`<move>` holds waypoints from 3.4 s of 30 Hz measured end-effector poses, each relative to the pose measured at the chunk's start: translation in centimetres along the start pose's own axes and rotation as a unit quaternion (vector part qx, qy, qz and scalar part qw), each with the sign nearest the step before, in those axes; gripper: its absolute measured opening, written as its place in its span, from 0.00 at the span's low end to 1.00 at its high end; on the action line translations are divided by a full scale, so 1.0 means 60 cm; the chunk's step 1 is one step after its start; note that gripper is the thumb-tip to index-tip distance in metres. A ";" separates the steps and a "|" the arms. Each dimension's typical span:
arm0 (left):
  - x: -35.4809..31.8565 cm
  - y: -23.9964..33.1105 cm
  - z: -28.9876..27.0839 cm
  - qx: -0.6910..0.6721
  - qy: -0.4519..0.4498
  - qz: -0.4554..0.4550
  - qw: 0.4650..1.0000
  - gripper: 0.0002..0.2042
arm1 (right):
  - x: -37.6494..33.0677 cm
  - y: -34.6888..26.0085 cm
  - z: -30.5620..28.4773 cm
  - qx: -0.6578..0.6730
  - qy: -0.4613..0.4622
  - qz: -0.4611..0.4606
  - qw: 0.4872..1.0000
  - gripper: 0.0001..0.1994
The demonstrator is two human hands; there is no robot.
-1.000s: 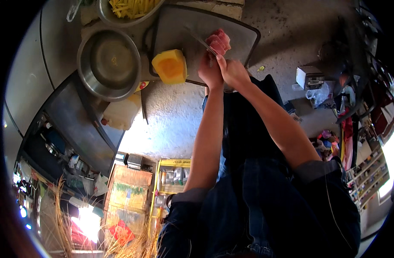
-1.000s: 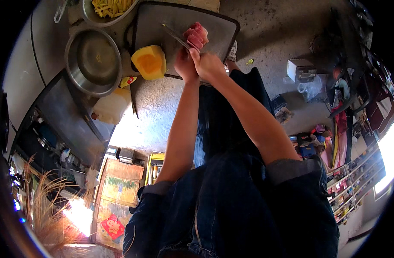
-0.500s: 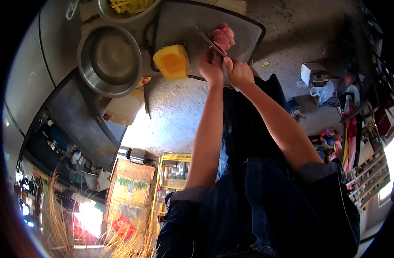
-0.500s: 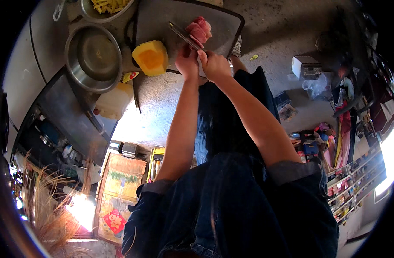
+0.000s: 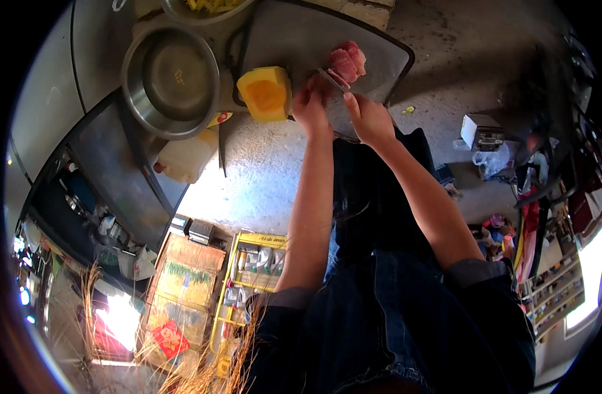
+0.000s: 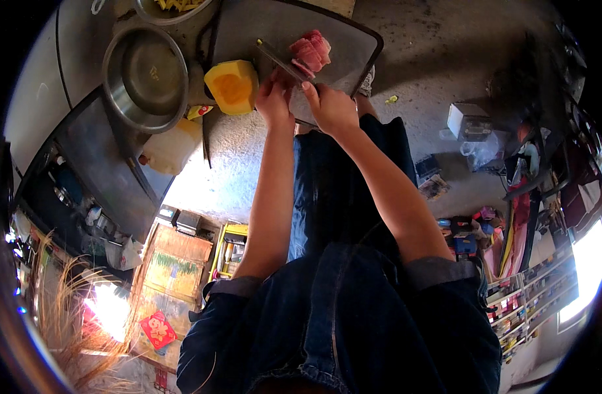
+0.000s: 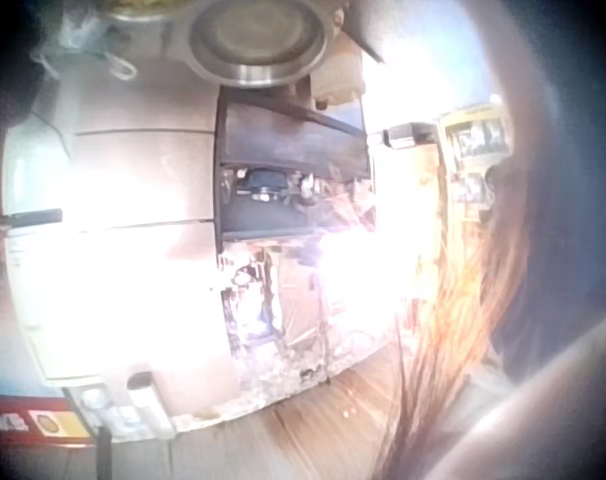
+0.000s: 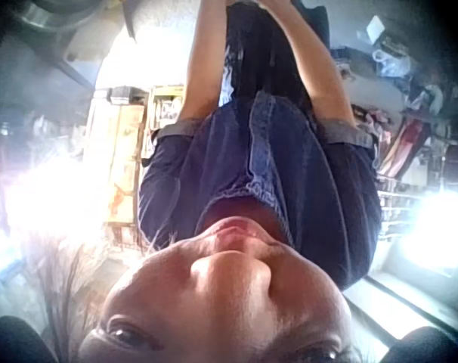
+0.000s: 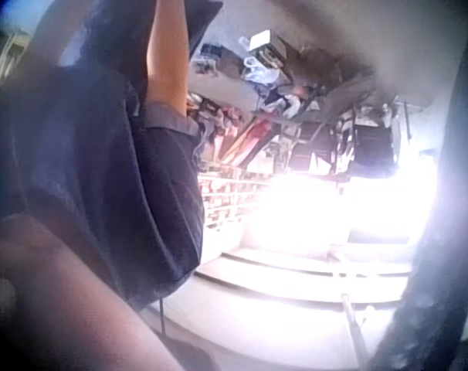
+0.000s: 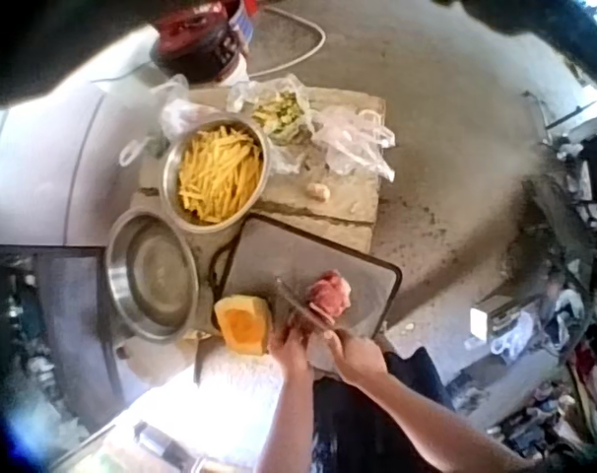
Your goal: The person washes a piece of raw meat in an outdoor sink, then moves to a cutting board to slice the meat into thin strips using a cleaver. The person also chops a green onion and places the prepared ingredients into a metal bowl.
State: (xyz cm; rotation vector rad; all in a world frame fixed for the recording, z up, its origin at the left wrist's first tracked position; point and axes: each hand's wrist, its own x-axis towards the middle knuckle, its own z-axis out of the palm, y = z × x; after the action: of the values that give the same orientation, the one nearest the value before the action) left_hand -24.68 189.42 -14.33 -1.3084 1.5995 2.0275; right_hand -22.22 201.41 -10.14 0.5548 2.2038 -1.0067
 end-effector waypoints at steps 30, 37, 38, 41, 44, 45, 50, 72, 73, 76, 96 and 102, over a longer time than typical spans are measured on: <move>0.000 0.029 0.053 0.561 -0.132 0.413 0.705 0.37 | -0.031 0.102 -0.092 0.343 0.015 0.092 0.935 0.31; 0.043 0.032 0.048 0.576 -0.195 0.431 0.666 0.39 | -0.029 0.152 -0.077 0.198 -0.021 0.087 0.976 0.35; 0.044 0.032 0.046 0.584 -0.192 0.431 0.661 0.37 | -0.031 0.146 -0.077 0.184 -0.017 0.085 0.979 0.35; 0.043 0.033 0.042 0.599 -0.188 0.432 0.647 0.29 | -0.038 0.131 -0.074 0.162 -0.007 0.078 0.984 0.36; 0.034 0.029 0.039 0.596 -0.194 0.415 0.660 0.21 | -0.038 0.138 -0.066 0.179 -0.005 0.078 0.981 0.35; 0.034 0.020 0.032 0.589 -0.198 0.392 0.679 0.19 | -0.038 0.137 -0.067 0.185 -0.006 0.078 0.980 0.35; 0.012 -0.015 0.006 0.553 -0.157 0.422 0.701 0.15 | -0.044 0.136 -0.079 0.181 -0.007 0.069 0.981 0.33; 0.020 -0.038 0.052 0.400 0.036 0.245 0.883 0.11 | -0.098 0.154 -0.156 -0.010 -0.108 0.002 0.994 0.31; 0.030 -0.028 0.057 0.395 0.027 0.251 0.883 0.12 | -0.098 0.155 -0.156 -0.015 -0.110 0.000 0.994 0.31; 0.055 -0.015 0.056 0.375 -0.002 0.273 0.886 0.14 | -0.095 0.166 -0.147 -0.013 -0.092 -0.055 0.994 0.28; 0.014 -0.043 0.046 0.489 0.035 0.303 0.817 0.23 | -0.037 0.100 -0.103 -0.072 0.010 -0.061 0.995 0.21; 0.014 -0.012 0.043 0.513 -0.080 0.204 0.830 0.24 | -0.033 0.106 -0.093 -0.087 0.005 -0.016 0.996 0.23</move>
State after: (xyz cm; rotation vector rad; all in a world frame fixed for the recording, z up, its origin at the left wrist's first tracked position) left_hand -25.96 191.66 -15.45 -0.3872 2.4526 0.9787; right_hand -19.12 209.49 -9.22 0.4489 2.2884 -0.8192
